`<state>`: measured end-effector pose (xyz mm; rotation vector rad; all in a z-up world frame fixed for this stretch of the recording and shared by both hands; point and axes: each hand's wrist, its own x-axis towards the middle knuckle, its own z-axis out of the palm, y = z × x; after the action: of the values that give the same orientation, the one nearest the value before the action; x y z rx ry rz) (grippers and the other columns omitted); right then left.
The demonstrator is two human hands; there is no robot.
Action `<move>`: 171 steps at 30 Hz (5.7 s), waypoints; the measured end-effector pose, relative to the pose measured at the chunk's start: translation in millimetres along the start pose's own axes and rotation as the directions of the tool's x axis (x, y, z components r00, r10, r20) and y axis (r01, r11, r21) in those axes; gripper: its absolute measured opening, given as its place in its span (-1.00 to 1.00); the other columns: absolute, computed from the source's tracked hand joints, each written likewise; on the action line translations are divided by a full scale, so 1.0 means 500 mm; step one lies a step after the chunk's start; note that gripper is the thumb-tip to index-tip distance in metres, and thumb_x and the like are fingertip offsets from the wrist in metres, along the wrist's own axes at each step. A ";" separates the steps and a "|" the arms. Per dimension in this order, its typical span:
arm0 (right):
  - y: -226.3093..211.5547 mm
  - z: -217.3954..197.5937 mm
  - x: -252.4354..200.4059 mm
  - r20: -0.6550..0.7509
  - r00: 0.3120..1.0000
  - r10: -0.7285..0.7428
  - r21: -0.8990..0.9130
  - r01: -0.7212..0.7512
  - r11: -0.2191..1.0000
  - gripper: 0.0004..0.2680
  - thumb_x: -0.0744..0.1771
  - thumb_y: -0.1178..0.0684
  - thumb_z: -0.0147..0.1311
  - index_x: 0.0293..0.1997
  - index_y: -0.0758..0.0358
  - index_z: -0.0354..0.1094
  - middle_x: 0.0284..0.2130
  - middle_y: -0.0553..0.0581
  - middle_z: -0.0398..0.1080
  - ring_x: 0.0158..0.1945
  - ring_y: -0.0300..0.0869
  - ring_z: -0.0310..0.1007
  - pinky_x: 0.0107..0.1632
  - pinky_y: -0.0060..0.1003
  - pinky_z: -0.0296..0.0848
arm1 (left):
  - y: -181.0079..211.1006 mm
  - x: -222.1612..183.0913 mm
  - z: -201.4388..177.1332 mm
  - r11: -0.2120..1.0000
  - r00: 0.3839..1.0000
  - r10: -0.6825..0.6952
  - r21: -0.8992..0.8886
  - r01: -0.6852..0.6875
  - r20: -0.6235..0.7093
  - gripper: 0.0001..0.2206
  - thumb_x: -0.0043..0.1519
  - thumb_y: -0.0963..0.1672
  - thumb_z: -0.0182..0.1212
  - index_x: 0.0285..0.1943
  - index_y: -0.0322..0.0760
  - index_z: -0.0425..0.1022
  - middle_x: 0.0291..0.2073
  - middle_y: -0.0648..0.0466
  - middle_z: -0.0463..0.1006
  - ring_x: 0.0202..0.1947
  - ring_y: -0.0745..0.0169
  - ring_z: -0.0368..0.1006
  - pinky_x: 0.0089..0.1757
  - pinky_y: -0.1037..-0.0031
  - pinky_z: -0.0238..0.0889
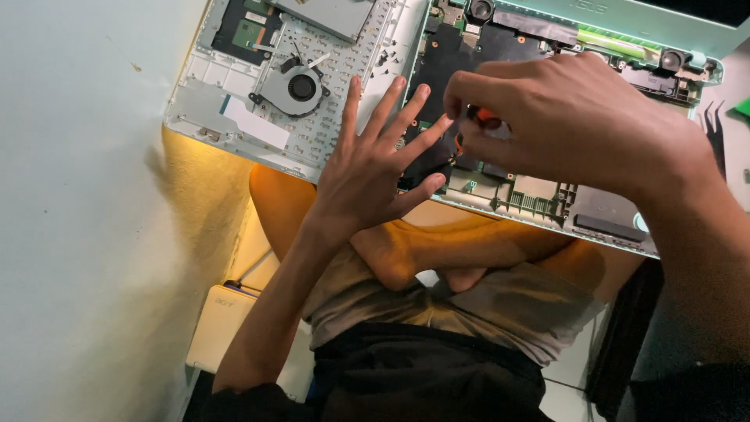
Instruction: Disassembling a laptop by removing internal screws, disconnecting ribbon cables, and lifting the motherboard out of the chassis.
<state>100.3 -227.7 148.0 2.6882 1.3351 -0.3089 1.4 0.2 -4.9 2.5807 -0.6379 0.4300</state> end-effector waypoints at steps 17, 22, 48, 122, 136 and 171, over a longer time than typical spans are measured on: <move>0.007 -0.013 -0.010 -0.012 1.000 0.006 0.039 -0.006 0.999 -0.79 0.58 -0.14 0.07 0.32 0.05 0.46 -0.37 0.16 0.72 -0.57 0.04 0.74 -0.57 -0.01 0.51 | -0.001 -0.001 0.004 1.000 1.000 -0.004 -0.003 0.004 -0.003 -0.32 0.52 0.19 0.32 0.76 -0.11 0.48 0.77 -0.25 0.27 0.81 -0.37 -0.01 0.62 -0.51 -0.55; 0.059 -0.010 -0.025 -0.127 0.985 -0.116 0.160 0.136 0.978 -0.83 0.51 0.00 0.20 0.23 0.16 0.51 -0.41 0.11 0.67 -0.68 -0.06 0.58 -0.66 -0.11 0.39 | -0.003 -0.001 0.003 1.000 1.000 -0.010 -0.004 0.010 0.017 -0.34 0.53 0.18 0.30 0.77 -0.06 0.47 0.79 -0.23 0.25 0.82 -0.32 -0.04 0.63 -0.48 -0.58; -0.019 0.147 -0.005 -0.065 0.997 0.038 0.071 -0.034 0.997 -0.72 0.54 -0.14 0.25 -0.30 0.10 0.59 -0.37 -0.09 0.63 -0.68 -0.16 0.35 -0.54 -0.17 0.27 | -0.002 0.003 0.004 0.995 0.991 -0.052 0.088 0.041 0.122 -0.23 0.57 0.26 0.13 0.89 -0.05 0.25 0.86 -0.10 0.07 0.85 -0.20 -0.21 0.63 -0.47 -0.64; 0.194 0.240 -0.033 0.066 0.834 0.547 0.434 -0.518 0.737 -0.58 0.48 -0.42 0.28 -0.04 0.20 0.73 -0.60 0.17 0.59 -0.68 -0.06 0.42 -0.50 -0.16 0.27 | 0.002 0.009 0.012 0.988 0.996 -0.079 0.133 0.072 0.048 -0.04 0.45 0.28 0.21 0.85 -0.42 0.17 0.82 -0.35 0.08 0.85 -0.20 -0.08 0.70 -0.32 -0.41; 0.337 0.280 -0.107 -0.760 0.574 0.303 0.259 -0.160 0.953 -0.65 0.40 0.51 0.24 0.41 0.65 0.54 -0.01 0.41 0.52 -0.21 0.05 0.39 -0.17 -0.08 0.38 | 0.002 0.015 0.004 0.993 0.990 -0.118 0.033 0.116 0.073 -0.03 0.35 0.21 0.40 0.81 -0.44 0.21 0.85 -0.31 -0.03 0.87 -0.20 -0.20 0.68 -0.35 -0.57; 0.250 0.129 0.205 -0.672 0.732 0.110 0.478 0.315 0.820 -0.76 0.58 0.43 0.54 0.31 0.75 0.45 -0.06 0.47 0.61 -0.15 0.09 0.66 0.01 -0.08 0.75 | -0.005 0.188 0.095 0.977 0.975 -0.202 0.044 0.207 -0.090 -0.14 0.29 0.19 0.40 0.64 -0.46 0.43 0.68 -0.36 0.35 0.75 -0.31 0.16 0.65 -0.36 -0.25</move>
<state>252.1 -236.6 63.8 3.4269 1.8253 0.4096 91.0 -55.3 -9.3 2.6277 -0.3304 0.4901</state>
